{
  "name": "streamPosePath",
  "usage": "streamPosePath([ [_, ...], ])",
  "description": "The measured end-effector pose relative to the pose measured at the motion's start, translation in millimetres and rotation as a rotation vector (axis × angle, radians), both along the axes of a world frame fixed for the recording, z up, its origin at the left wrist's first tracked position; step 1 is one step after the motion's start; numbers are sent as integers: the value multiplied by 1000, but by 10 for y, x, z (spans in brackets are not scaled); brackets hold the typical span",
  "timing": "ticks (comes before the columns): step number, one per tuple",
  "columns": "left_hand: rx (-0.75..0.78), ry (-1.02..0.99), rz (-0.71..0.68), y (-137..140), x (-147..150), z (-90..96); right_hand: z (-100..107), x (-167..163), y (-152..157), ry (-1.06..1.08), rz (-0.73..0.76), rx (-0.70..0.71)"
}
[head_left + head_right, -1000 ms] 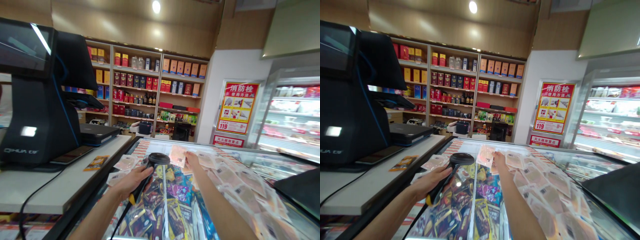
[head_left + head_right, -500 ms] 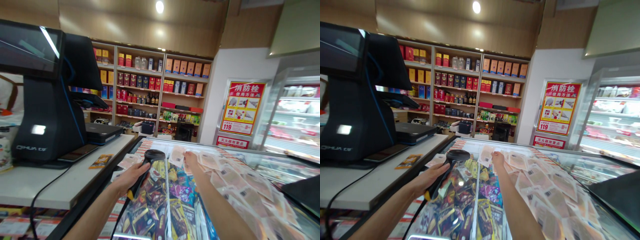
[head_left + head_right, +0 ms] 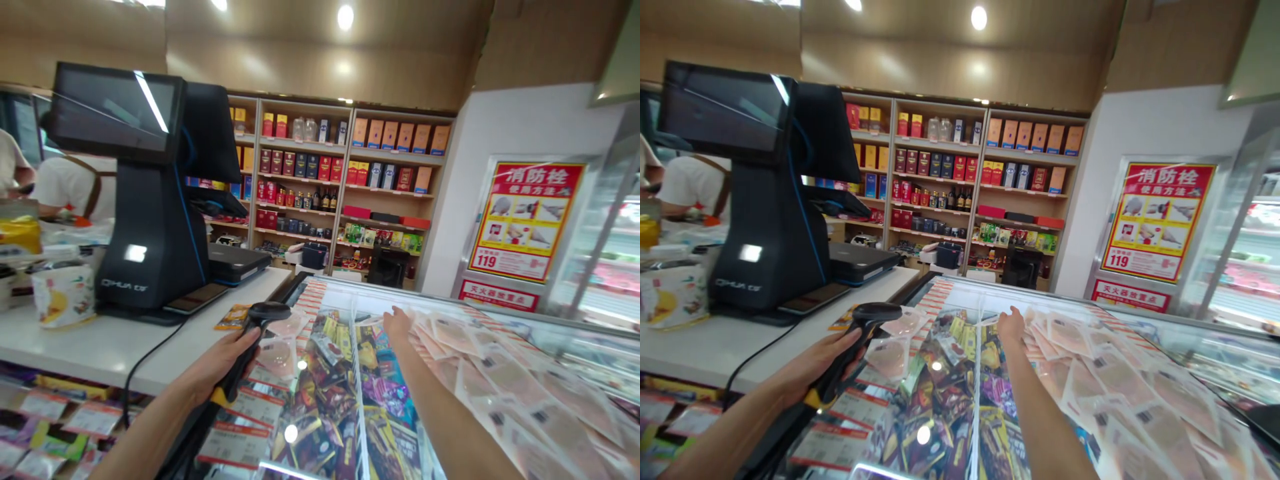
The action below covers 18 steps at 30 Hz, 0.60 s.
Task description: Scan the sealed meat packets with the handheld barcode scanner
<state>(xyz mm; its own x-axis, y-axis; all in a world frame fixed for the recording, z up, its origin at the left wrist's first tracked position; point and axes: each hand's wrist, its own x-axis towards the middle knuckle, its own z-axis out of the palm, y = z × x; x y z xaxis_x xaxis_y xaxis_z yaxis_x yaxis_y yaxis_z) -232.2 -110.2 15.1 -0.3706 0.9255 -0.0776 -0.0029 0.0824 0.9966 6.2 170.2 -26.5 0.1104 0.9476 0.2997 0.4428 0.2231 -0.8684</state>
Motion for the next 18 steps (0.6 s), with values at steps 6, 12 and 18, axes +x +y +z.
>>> streamPosePath([
  [6,7,6,-20,-82,-159,-60,-49,-746,-537,-362,202,78],
  [12,44,-53,80,-164,-65,27,-208,-1345,-1327,-682,482,48],
  [18,48,-51,67,-203,-49,40,-240,-1406,-1557,-731,464,141],
])
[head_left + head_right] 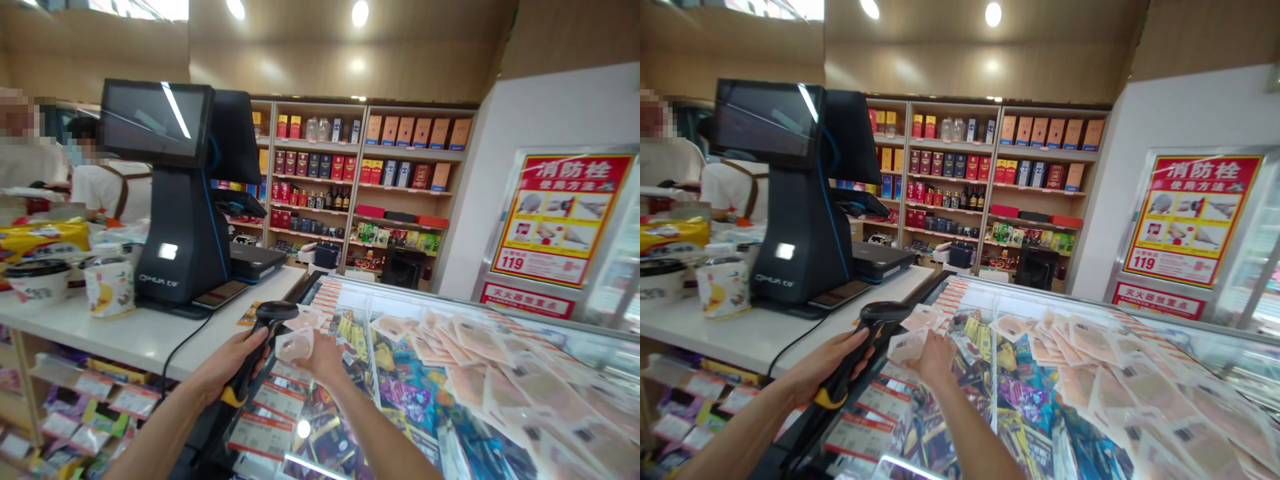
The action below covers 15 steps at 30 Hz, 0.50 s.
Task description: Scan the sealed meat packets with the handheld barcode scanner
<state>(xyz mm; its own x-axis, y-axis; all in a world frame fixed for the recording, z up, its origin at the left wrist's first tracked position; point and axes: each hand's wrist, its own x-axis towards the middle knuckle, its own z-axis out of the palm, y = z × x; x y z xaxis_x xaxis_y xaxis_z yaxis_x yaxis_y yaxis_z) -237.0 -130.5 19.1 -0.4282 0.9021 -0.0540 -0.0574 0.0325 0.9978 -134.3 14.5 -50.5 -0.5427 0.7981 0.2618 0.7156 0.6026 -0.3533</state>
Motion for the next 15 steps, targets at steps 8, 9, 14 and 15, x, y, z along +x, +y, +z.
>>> streamPosePath([
  [8,-5,5,-74,30,72,18,-23,231,262,214,58,-275],
  [9,-4,-2,-84,41,89,21,-25,294,316,272,42,-307],
  [14,-1,0,-192,126,264,65,8,770,629,600,-30,-377],
  [15,8,5,-196,154,317,77,24,883,686,650,-58,-382],
])
